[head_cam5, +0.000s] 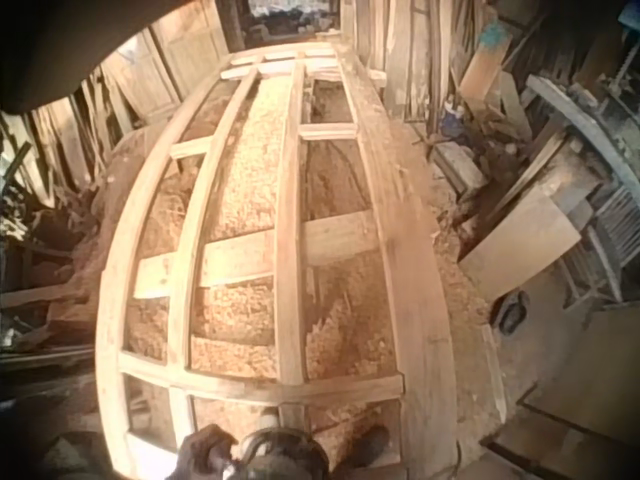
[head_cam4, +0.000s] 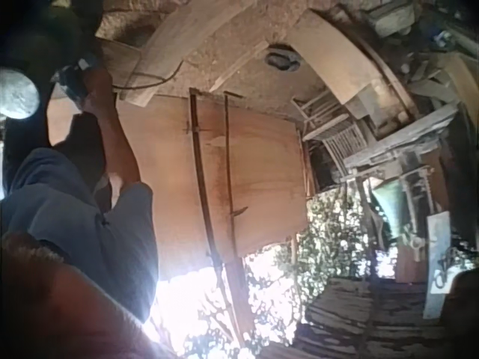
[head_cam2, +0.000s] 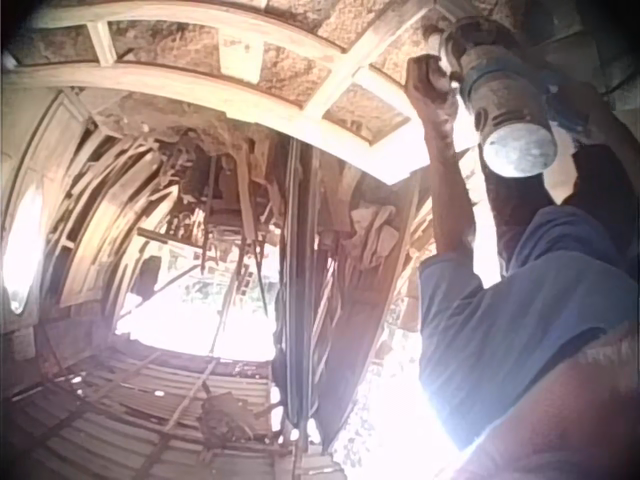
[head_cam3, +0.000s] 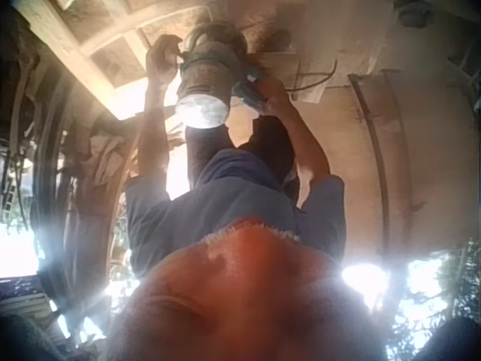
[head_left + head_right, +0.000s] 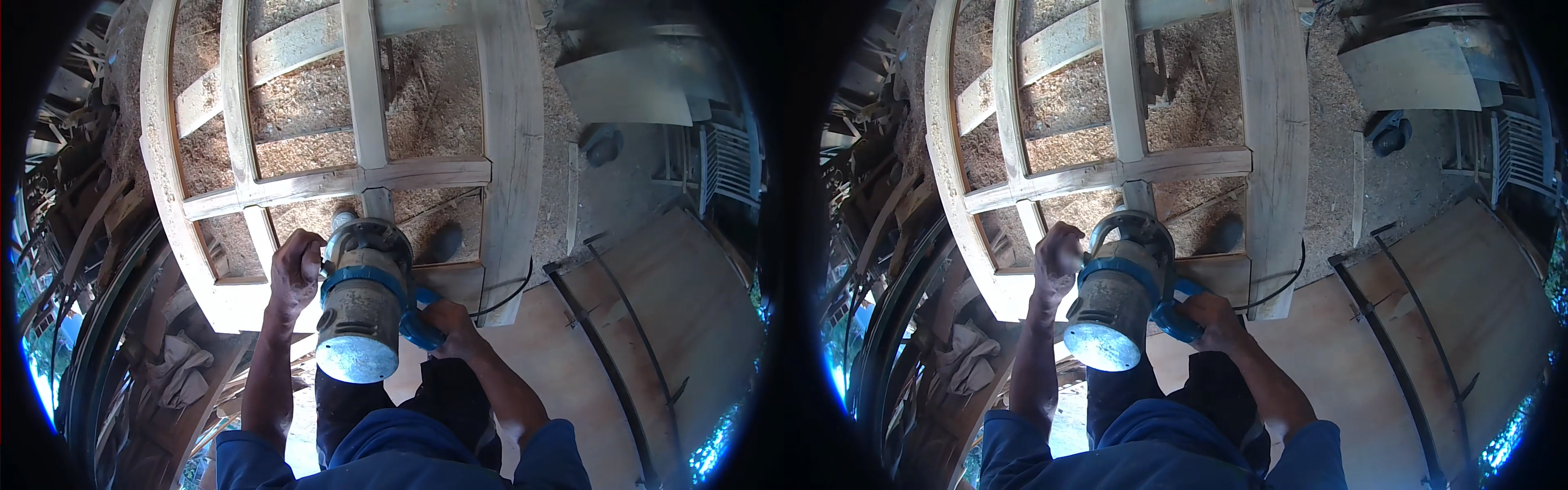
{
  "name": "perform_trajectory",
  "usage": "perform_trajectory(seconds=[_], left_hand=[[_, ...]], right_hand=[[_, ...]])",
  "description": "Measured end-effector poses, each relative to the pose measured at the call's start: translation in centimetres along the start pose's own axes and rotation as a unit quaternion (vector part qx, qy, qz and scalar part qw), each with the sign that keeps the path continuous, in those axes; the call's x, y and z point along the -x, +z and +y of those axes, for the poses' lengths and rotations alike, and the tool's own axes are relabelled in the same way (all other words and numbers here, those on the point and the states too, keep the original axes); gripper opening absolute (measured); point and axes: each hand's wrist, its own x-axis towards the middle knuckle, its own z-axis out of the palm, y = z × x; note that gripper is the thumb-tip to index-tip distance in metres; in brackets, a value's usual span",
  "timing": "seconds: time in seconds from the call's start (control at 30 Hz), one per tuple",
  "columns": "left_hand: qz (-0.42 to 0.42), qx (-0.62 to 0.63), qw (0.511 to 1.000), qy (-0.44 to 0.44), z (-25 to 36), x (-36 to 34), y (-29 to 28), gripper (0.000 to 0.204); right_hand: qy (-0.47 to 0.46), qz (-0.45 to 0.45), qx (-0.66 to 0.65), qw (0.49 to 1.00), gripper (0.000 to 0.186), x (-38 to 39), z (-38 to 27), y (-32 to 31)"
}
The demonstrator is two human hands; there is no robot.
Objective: The person uses a router to carve grooves and shape the edges of a wooden frame.
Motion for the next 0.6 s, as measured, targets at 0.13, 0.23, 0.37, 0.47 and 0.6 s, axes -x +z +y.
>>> perform_trajectory(seconds=[0.13,0.23,0.37,0.47,0.6], left_hand=[[-0.004,-0.027,0.999,0.039,0.0,-3.0,-0.9,0.030],[0.000,-0.050,0.996,0.080,0.1,-4.9,-1.3,0.032],[0.007,-0.025,0.998,0.062,0.0,-6.0,-1.7,0.035],[0.009,-0.023,0.997,0.070,0.1,-7.0,-2.0,0.040],[0.014,-0.033,0.997,0.068,0.1,-7.8,-2.3,0.033]], right_hand=[[-0.001,0.017,-0.007,1.000,0.032,-2.6,-0.3,-0.7],[-0.001,0.021,-0.015,1.000,0.031,-3.9,-0.3,-1.4],[0.008,0.009,-0.023,1.000,0.030,-5.2,-0.2,-2.1],[0.003,0.015,-0.020,1.000,0.029,-6.5,-0.5,-2.9],[0.012,0.004,-0.009,1.000,0.029,-7.9,-0.6,-4.1]])
